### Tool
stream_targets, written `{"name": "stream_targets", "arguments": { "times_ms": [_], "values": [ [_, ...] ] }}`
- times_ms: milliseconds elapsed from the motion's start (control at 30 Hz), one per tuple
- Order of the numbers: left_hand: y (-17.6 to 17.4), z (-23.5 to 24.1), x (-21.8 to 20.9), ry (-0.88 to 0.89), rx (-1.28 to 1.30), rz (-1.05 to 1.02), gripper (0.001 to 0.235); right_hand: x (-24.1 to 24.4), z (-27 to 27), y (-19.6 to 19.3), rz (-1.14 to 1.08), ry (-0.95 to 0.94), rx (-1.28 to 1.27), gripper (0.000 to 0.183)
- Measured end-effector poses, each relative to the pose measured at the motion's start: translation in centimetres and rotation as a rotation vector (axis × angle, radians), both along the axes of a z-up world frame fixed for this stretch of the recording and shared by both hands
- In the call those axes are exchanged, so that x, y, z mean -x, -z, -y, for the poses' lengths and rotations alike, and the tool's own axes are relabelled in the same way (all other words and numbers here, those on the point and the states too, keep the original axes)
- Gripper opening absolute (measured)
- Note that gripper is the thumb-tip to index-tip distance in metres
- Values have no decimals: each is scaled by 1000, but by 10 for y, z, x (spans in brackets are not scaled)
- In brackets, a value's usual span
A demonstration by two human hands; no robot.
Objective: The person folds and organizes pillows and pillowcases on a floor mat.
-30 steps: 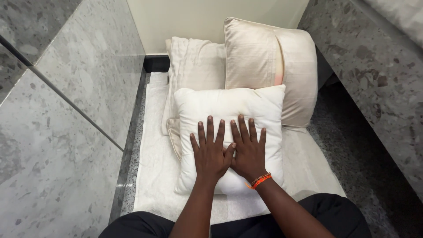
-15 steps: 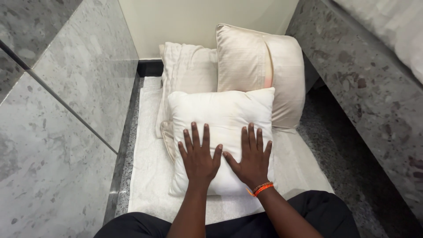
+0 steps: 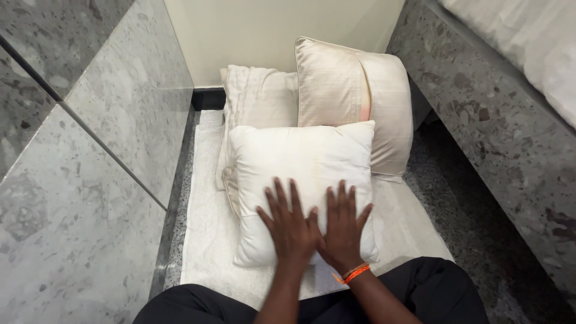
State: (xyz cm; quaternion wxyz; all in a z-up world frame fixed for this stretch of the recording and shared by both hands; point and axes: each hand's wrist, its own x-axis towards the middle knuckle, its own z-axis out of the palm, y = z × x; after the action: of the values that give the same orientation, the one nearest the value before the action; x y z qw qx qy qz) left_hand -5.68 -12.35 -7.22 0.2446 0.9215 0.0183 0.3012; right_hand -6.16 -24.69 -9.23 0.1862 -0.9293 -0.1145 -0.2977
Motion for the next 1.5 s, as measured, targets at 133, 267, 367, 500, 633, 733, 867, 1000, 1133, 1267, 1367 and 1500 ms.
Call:
{"name": "stream_targets", "arguments": {
  "times_ms": [133,267,367,500,633,733,867,1000,1133,1267,1367,1500],
  "values": [
    [22,23,36,77,54,-103,72,1,-5,10,-103,18,151,80],
    [35,30,46,3,175,-81,75,4,-6,8,-36,76,152,77],
    [38,25,42,-11,177,-67,75,6,-6,5,-45,77,64,80],
    [48,15,32,-75,66,-95,72,8,-3,0,-121,92,-35,81],
    [56,5,26,-139,29,-122,72,8,1,2,-164,124,-20,81],
    [60,-3,22,-157,66,-131,72,8,1,0,-213,151,-84,84],
    [60,-9,20,-274,126,-133,74,7,4,4,-216,176,-136,89],
    [62,-12,16,-407,195,-182,74,4,9,7,-245,192,-176,89],
    [33,-14,0,-423,245,-112,83,-6,5,-15,-86,151,-167,88],
    [2,-15,-18,-236,167,-37,83,-29,-5,-51,-26,-41,-72,76],
    [-5,-23,-46,-94,56,15,75,-59,-13,-67,-43,-109,-22,67],
    [-7,-38,-72,72,-142,46,71,-96,-14,-68,-120,-55,48,65]
  ]
}}
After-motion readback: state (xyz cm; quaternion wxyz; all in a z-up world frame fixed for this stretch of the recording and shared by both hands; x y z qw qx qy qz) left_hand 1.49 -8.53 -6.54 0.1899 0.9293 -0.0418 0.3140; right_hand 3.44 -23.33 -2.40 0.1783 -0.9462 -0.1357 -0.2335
